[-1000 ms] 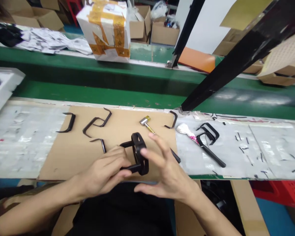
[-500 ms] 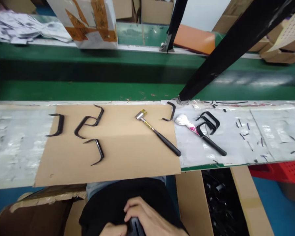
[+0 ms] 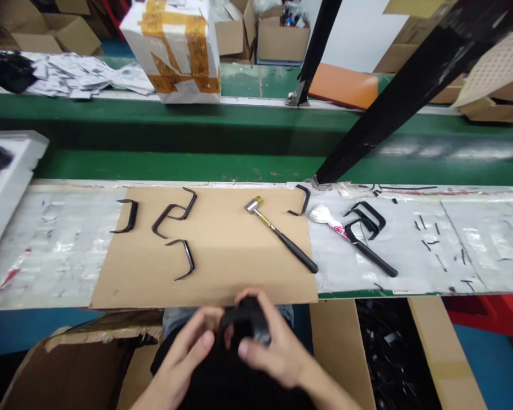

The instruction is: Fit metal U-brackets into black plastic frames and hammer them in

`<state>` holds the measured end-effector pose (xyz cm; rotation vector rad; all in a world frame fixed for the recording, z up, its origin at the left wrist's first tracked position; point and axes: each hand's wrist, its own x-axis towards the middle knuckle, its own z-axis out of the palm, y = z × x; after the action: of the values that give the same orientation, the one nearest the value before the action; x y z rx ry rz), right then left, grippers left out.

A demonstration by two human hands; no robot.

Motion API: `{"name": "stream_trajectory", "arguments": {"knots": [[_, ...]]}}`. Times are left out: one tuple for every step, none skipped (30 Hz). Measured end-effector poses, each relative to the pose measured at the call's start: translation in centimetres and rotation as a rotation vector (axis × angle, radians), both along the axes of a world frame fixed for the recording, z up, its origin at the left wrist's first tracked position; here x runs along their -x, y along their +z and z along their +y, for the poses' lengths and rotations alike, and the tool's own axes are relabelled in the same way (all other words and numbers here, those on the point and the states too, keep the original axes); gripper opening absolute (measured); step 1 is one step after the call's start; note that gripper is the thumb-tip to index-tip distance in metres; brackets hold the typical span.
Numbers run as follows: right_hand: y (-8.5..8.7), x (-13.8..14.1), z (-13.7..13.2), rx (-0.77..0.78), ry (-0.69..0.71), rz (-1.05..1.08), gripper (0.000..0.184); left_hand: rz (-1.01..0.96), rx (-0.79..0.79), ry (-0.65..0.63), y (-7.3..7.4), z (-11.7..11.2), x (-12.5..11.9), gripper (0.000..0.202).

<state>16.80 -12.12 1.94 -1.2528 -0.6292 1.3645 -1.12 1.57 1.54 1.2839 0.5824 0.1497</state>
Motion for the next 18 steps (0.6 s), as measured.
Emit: {"name": "stream_trajectory", "arguments": {"knots": [[1.1,-1.3,1.1,-0.007,-0.075,0.064,0.053,-0.146,-0.269,0.048,0.9,1.3,-1.0,0.036],[1.8,-2.5,2.2,-0.005,-0.1,0.121,0.051,-0.289,-0.555,0.023,1.9,2.6,-2.0,0.049],[2.4,-3.5,3.2,-0.003,-0.097,0.181,0.049,-0.42,-0.813,-0.06,2.8,3.8,-3.0,0.056],[2.6,-4.1,4.0,0.013,-0.084,0.256,0.049,-0.526,-1.009,-0.177,3.7,4.8,-3.8,0.053],[2.8,-4.5,4.5,0.049,-0.046,0.341,0.05,-0.603,-1.136,-0.301,4.5,5.6,-4.5,0.044],[2.7,-4.6,4.8,0.1,-0.002,0.419,0.054,-0.656,-1.205,-0.409,5.0,6.1,-5.0,0.034],[2.6,-4.5,4.7,0.149,0.035,0.466,0.06,-0.687,-1.222,-0.479,5.4,6.3,-5.3,0.028],[2.4,-4.2,4.4,0.174,0.064,0.455,0.066,-0.701,-1.196,-0.506,5.6,6.3,-5.3,0.027],[2.1,-3.8,3.9,0.156,0.079,0.365,0.071,-0.69,-1.131,-0.492,5.4,6.1,-5.2,0.029],[1.7,-3.4,3.2,0.089,0.081,0.201,0.077,-0.641,-1.031,-0.454,5.1,5.7,-4.8,0.031],[1.3,-2.9,2.3,-0.016,0.082,-0.009,0.086,-0.56,-0.898,-0.406,4.6,5.2,-4.4,0.033],[0.8,-2.5,1.5,-0.132,0.086,-0.226,0.1,-0.455,-0.745,-0.36,3.9,4.5,-3.8,0.037],[0.3,-2.1,0.6,-0.221,0.107,-0.405,0.114,-0.335,-0.593,-0.323,3.1,3.7,-3.2,0.042],[-0.1,-1.7,-0.2,-0.271,0.136,-0.523,0.122,-0.216,-0.458,-0.299,2.2,2.9,-2.6,0.049],[-0.6,-1.2,-0.9,-0.279,0.163,-0.579,0.119,-0.109,-0.353,-0.295,1.2,2.0,-1.9,0.054],[-1.2,-0.7,-1.6,-0.248,0.188,-0.582,0.106,-0.021,-0.279,-0.295,0.3,1.0,-1.2,0.057],[-1.8,0.0,-2.2,-0.199,0.203,-0.557,0.087,0.049,-0.221,-0.302,-0.7,0.2,-0.6,0.059],[-2.5,0.7,-2.8,-0.156,0.202,-0.524,0.066,0.108,-0.16,-0.329,-1.7,-0.6,-0.1,0.061]]}}
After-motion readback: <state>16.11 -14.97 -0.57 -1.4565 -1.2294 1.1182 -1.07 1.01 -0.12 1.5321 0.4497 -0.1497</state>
